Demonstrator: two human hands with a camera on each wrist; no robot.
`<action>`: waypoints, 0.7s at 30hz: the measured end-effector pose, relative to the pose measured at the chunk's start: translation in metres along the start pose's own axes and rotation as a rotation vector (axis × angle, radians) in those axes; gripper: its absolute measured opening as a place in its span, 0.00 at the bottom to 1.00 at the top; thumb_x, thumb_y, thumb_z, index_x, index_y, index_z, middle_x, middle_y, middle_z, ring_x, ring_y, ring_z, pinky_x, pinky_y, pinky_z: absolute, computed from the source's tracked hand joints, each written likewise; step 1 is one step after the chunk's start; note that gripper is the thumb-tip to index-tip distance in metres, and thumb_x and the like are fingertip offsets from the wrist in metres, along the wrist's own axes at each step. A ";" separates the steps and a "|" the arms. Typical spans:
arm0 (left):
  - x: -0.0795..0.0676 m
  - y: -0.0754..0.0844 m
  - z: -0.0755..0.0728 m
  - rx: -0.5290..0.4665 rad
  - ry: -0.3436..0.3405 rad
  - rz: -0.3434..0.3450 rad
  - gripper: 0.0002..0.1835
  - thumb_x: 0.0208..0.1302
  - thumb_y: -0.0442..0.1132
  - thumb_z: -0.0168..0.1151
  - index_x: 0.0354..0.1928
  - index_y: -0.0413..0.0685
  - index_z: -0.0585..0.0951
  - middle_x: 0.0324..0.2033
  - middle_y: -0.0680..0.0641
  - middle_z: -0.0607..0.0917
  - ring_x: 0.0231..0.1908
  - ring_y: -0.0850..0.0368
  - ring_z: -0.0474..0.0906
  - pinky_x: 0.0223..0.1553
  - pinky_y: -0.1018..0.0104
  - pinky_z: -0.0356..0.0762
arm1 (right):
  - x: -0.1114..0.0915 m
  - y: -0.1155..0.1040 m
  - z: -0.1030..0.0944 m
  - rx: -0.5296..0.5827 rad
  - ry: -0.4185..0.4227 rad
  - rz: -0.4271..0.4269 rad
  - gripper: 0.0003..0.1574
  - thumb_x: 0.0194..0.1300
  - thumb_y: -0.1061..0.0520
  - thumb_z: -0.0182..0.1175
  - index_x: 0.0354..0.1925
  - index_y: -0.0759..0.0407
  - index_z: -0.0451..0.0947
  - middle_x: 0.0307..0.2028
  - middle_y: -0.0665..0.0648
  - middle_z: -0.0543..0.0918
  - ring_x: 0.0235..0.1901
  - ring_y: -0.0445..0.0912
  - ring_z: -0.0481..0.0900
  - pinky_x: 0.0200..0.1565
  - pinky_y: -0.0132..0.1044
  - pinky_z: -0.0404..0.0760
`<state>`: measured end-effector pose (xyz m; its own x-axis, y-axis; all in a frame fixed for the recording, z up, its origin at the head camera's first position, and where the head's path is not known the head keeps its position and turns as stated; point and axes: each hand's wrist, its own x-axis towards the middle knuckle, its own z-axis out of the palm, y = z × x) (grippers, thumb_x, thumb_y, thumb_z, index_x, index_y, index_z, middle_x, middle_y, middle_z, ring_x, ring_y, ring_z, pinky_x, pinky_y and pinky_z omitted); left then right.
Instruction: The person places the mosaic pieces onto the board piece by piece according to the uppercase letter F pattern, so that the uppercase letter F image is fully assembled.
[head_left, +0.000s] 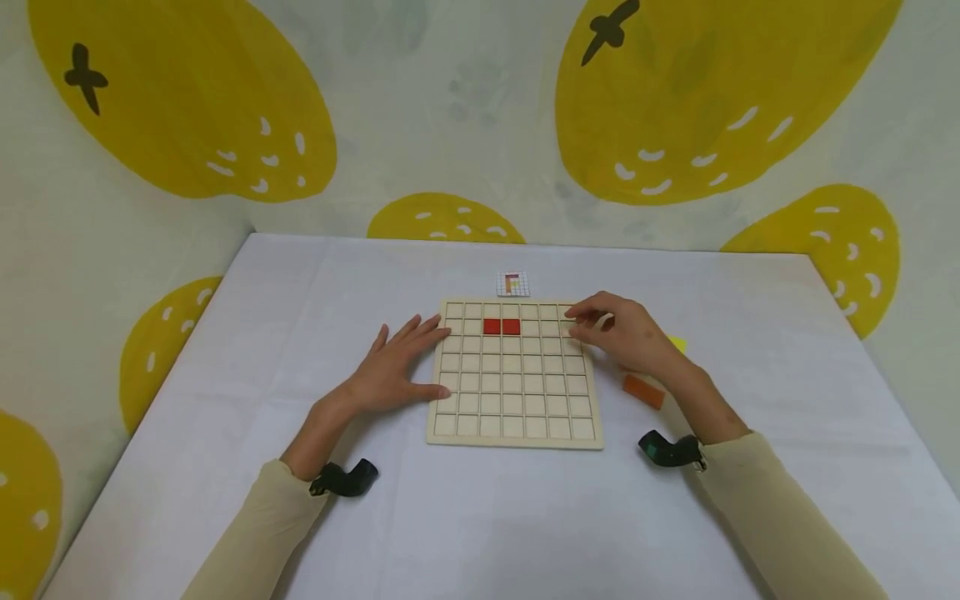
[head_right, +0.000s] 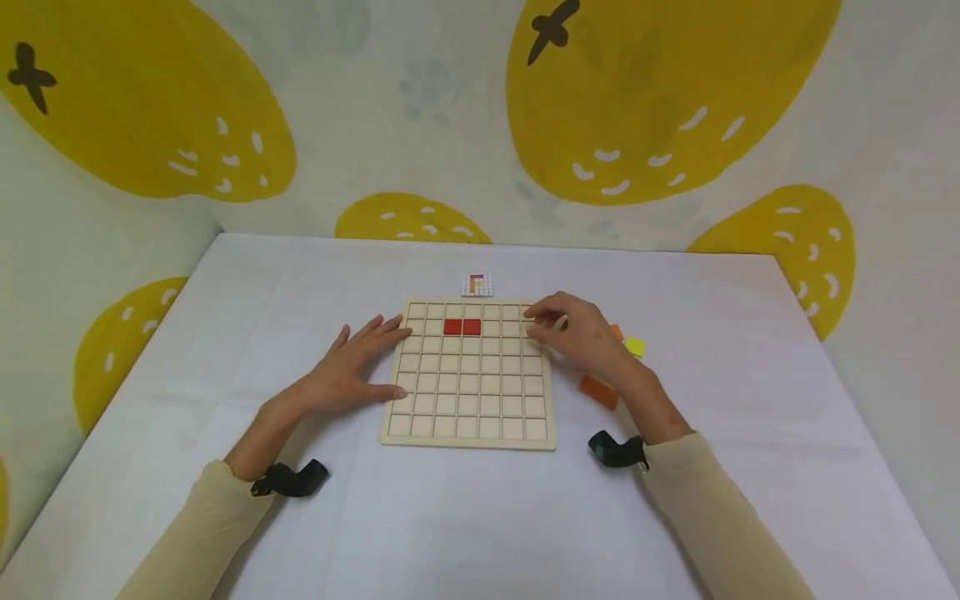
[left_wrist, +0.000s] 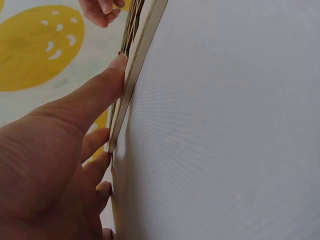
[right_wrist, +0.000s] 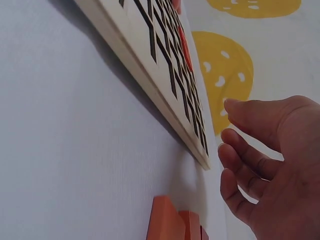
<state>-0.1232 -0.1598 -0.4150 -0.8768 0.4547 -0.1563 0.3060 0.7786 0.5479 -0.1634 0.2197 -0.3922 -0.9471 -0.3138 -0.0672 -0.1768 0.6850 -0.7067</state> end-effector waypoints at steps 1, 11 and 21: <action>0.000 0.000 0.000 -0.004 0.001 0.001 0.50 0.61 0.58 0.75 0.81 0.59 0.61 0.84 0.52 0.54 0.85 0.45 0.41 0.80 0.30 0.29 | -0.001 0.001 -0.001 -0.003 0.002 0.001 0.18 0.72 0.49 0.67 0.56 0.52 0.85 0.49 0.54 0.86 0.48 0.47 0.79 0.48 0.31 0.77; 0.000 -0.001 0.000 0.003 -0.002 -0.006 0.50 0.61 0.58 0.75 0.81 0.59 0.61 0.84 0.52 0.53 0.85 0.45 0.41 0.80 0.30 0.29 | -0.009 0.011 -0.009 -0.016 0.014 0.012 0.17 0.72 0.50 0.67 0.56 0.53 0.84 0.49 0.55 0.86 0.48 0.47 0.79 0.48 0.26 0.77; 0.001 -0.001 0.000 -0.002 0.002 -0.002 0.50 0.60 0.58 0.75 0.81 0.59 0.62 0.84 0.51 0.54 0.85 0.44 0.41 0.80 0.30 0.29 | -0.016 0.017 -0.015 -0.023 -0.010 0.037 0.19 0.72 0.50 0.67 0.57 0.54 0.84 0.50 0.57 0.85 0.50 0.48 0.78 0.47 0.24 0.77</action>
<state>-0.1238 -0.1599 -0.4158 -0.8782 0.4520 -0.1562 0.3030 0.7786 0.5495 -0.1550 0.2456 -0.3926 -0.9503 -0.2948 -0.1001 -0.1483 0.7111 -0.6873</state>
